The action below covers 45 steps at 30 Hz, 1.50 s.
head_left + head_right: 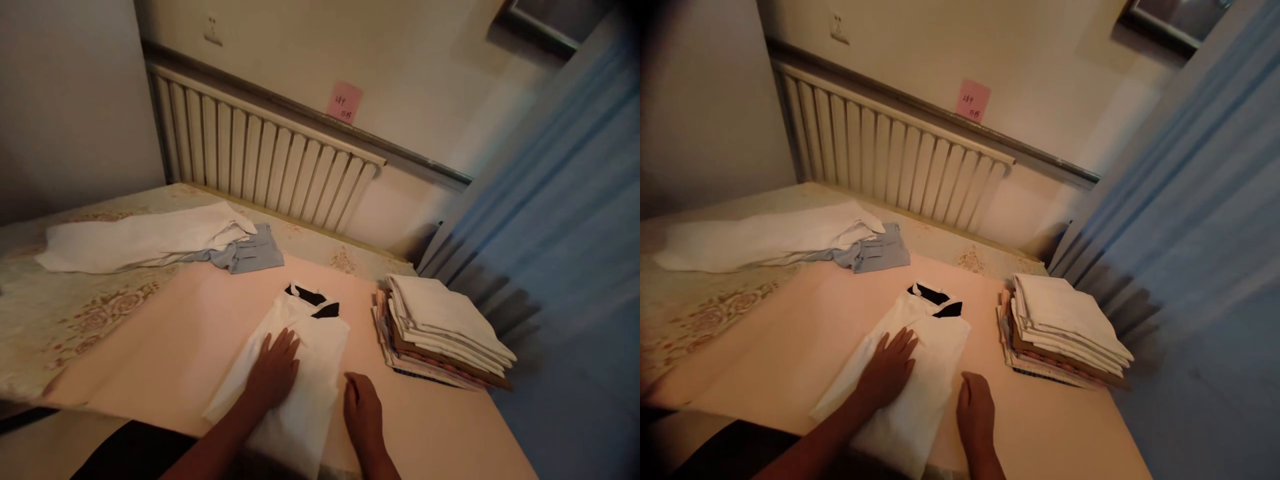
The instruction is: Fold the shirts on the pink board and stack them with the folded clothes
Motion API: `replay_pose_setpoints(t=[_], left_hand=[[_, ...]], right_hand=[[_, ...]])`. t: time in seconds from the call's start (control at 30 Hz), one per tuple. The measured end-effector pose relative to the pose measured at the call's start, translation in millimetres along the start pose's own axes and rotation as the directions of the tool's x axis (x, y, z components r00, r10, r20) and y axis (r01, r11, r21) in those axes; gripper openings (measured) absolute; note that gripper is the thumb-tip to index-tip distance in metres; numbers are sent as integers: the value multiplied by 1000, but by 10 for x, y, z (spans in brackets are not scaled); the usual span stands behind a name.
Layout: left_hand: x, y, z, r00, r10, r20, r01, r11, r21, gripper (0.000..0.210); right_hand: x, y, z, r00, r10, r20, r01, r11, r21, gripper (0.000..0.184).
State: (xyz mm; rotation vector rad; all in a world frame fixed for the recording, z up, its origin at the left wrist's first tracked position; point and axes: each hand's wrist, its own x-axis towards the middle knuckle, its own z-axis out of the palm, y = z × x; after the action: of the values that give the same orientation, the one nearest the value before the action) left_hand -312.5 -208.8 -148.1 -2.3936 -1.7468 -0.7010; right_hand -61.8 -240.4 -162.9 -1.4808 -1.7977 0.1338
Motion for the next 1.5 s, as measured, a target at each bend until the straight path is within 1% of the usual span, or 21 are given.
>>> replay_pose_setpoints(t=[0.13, 0.27, 0.6, 0.77, 0.9, 1.17, 1.37, 1.5], left_hand=[[2, -26, 38, 999, 45, -23, -44, 998, 48, 42], [3, -51, 80, 998, 59, -23, -57, 996, 69, 42], [5, -76, 115, 999, 42, 1, -42, 997, 62, 43], [6, -83, 120, 999, 47, -23, -45, 998, 52, 42], [5, -96, 130, 998, 56, -38, -55, 998, 40, 42], [1, -108, 152, 1000, 19, 17, -20, 999, 44, 42], [10, -76, 92, 999, 10, 49, -13, 998, 56, 43], [13, -50, 54, 999, 5, 51, -7, 999, 52, 43]], right_hand=[[36, -5, 11, 1000, -3, 26, 3, 1000, 7, 19], [-3, 46, 26, 1000, -30, 2, 30, 999, 31, 19], [-57, 114, 77, 998, -60, -36, 62, 997, 55, 19], [-61, 115, 75, 996, -80, -40, 82, 994, 75, 19], [-58, 115, 73, 996, -71, -47, 75, 993, 87, 20], [-55, 100, 55, 994, -86, -66, 91, 992, 86, 19], [-54, 111, 59, 997, -75, -27, 77, 993, 85, 19], [-52, 110, 55, 996, -85, -31, 87, 992, 90, 19]])
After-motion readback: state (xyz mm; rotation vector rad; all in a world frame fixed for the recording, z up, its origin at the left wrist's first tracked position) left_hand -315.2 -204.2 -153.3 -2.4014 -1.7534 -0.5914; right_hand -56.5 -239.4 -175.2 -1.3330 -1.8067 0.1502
